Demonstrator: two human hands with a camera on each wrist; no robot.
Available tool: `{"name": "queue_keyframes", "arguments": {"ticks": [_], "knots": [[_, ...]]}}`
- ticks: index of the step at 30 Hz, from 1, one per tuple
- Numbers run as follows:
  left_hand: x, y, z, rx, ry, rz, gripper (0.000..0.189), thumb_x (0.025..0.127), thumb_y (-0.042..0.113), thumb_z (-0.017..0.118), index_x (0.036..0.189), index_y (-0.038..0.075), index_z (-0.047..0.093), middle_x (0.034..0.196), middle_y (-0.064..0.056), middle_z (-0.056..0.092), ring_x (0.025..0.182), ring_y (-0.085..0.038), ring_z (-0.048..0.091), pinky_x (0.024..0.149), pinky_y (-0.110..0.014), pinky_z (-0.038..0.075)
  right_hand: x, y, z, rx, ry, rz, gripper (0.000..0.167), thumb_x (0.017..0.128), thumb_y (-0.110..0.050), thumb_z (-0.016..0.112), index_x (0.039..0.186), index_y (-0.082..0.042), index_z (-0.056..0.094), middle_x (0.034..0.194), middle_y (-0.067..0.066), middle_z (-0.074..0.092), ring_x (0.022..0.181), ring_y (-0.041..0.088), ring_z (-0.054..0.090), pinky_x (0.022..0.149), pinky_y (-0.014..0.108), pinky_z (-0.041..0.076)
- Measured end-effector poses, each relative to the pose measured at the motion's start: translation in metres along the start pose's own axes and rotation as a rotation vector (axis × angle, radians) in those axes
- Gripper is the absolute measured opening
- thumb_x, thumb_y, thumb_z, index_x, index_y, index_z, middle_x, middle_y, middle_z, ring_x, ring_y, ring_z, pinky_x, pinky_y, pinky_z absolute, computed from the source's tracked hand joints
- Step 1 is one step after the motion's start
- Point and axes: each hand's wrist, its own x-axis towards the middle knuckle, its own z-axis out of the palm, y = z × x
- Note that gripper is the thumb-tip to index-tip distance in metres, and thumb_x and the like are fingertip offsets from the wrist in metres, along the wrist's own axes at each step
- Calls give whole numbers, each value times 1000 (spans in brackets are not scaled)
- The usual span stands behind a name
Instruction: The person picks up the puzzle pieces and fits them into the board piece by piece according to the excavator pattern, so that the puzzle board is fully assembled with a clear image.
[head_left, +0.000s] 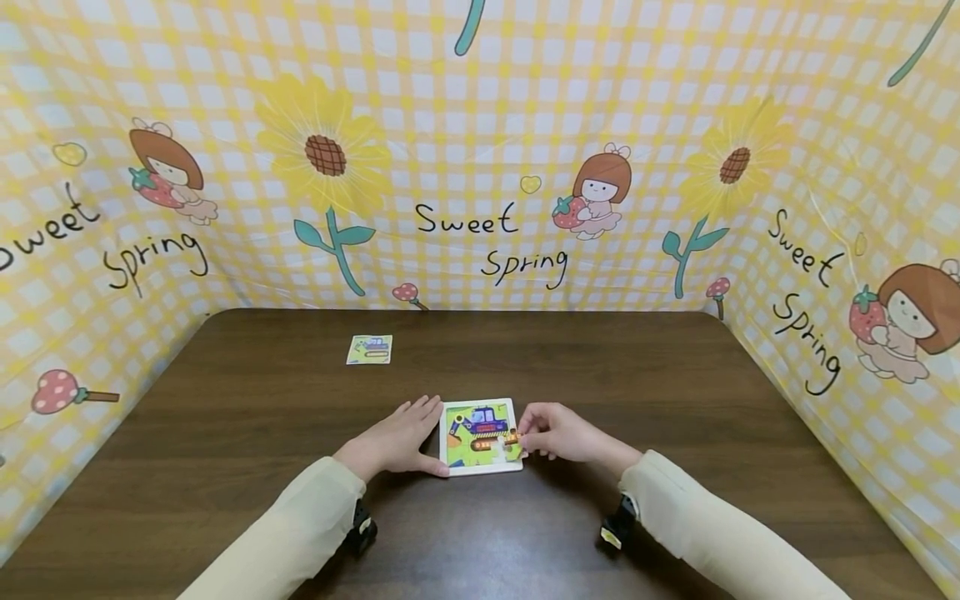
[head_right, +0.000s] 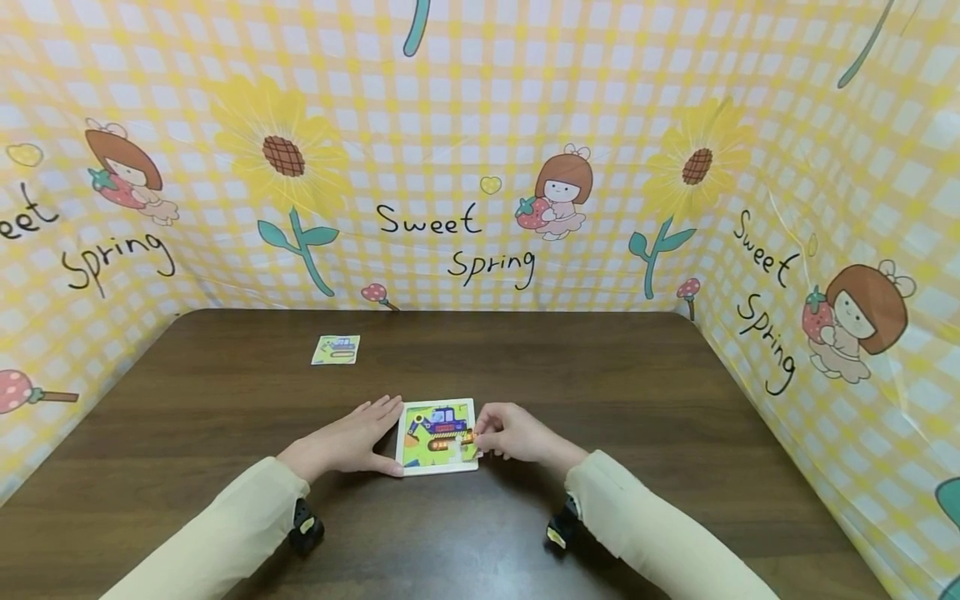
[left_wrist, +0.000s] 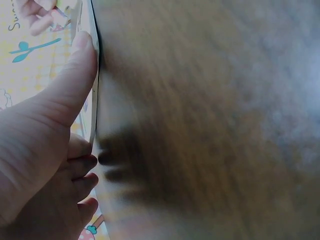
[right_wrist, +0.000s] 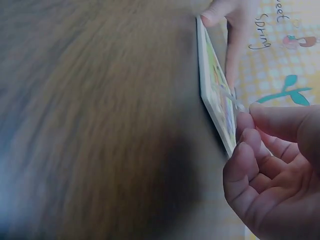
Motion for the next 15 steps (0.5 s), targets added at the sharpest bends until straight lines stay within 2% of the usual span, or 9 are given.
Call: {"name": "queue_keyframes", "arguments": {"ticks": [7, 11, 15], "knots": [[-1, 1, -1, -4, 1, -3, 99, 77, 56, 65, 143, -5, 24, 149, -19, 19, 136, -32, 14, 108, -44, 13, 13, 0, 11, -28, 3, 48, 11, 85, -5, 65, 78, -3, 56, 65, 0, 55, 50, 12, 48, 45, 26, 42], [-2, 3, -3, -10, 0, 4, 98, 77, 54, 66, 142, -7, 24, 148, -20, 19, 136, -33, 14, 108, -45, 13, 17, -3, 13, -111, 18, 66, 12, 83, -7, 67, 75, -4, 58, 64, -1, 56, 50, 11, 47, 45, 25, 42], [-2, 4, -3, -14, 0, 5, 98, 77, 53, 66, 142, -7, 24, 148, -21, 20, 136, -33, 13, 108, -45, 13, 19, -6, 14, -231, 42, 36, 14, 80, -6, 70, 72, -7, 60, 63, -3, 55, 53, 8, 46, 47, 22, 40]]}}
